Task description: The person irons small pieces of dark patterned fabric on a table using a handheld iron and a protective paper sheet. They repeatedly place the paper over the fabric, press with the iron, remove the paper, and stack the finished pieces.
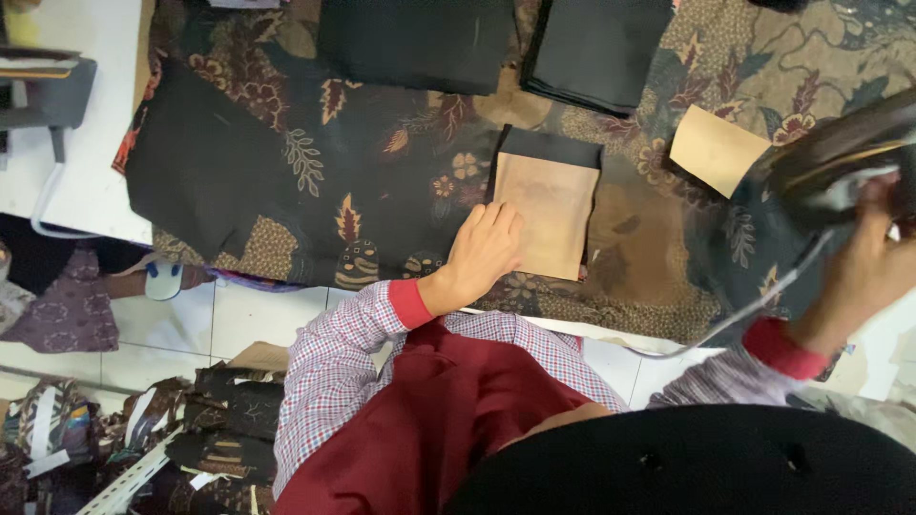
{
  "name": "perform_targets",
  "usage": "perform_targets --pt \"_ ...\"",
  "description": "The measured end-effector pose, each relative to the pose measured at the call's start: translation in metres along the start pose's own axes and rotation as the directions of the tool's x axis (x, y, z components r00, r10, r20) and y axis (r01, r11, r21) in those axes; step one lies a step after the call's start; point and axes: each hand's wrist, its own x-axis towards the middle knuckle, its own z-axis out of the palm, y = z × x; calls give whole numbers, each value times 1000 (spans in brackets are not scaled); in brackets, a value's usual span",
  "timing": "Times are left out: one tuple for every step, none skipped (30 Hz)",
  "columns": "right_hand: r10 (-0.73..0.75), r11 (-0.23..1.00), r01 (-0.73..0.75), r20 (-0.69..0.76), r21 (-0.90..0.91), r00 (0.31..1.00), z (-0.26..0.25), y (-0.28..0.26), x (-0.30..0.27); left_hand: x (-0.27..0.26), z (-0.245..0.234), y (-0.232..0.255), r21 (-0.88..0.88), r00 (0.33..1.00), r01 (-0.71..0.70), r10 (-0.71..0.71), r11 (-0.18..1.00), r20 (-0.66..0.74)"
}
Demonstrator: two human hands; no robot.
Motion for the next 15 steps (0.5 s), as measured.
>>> perform_targets --pt "-2 990 13 -75 138 997 12 25 10 3 4 2 3 1000 6 -6 1000 -8" --pt "-5 968 37 -131 248 991 24 46 15 6 9 4 7 1000 14 -14 1000 -14" --pt "1 936 61 -175 346 984 35 62 17 8 13 6 12 1000 22 -22 1000 -20" --pt "-18 898 119 -234 424 972 40 72 18 11 18 8 8 999 30 -30 1000 -42" --pt "99 912 -10 -199 409 975 35 76 14 13 22 11 4 997 38 -38 999 -64" --pt "213 910 -138 -156 392 964 29 75 8 16 26 13 0 995 52 -52 999 -88" --pt "324 892 -264 -111 368 940 22 69 1 19 30 14 -4 993 54 -54 999 -101" --pt "223 975 -222 -44 13 974 12 60 -9 20 33 16 -7 993 55 -56 998 -108" --pt "146 934 -118 59 -336 987 3 48 -16 20 35 18 -11 992 57 -58 998 -115" --pt "103 776 35 180 -630 978 1 35 -16 21 37 20 6 994 45 -44 999 -103" --pt "143 860 16 270 -510 952 11 22 -20 21 37 23 23 995 33 -31 999 -90" --pt "165 925 -16 364 -380 916 28 9 -28 22 38 26 40 997 23 -20 999 -79" --pt "-22 928 179 432 -326 902 47 -2 -30 24 38 29 45 996 25 -21 999 -92" --pt "-201 895 362 489 -259 849 69 -13 -32 24 38 33 47 995 26 -21 999 -100" --pt "-298 816 478 472 -325 829 93 -21 -30 23 38 37 50 994 26 -20 998 -107"
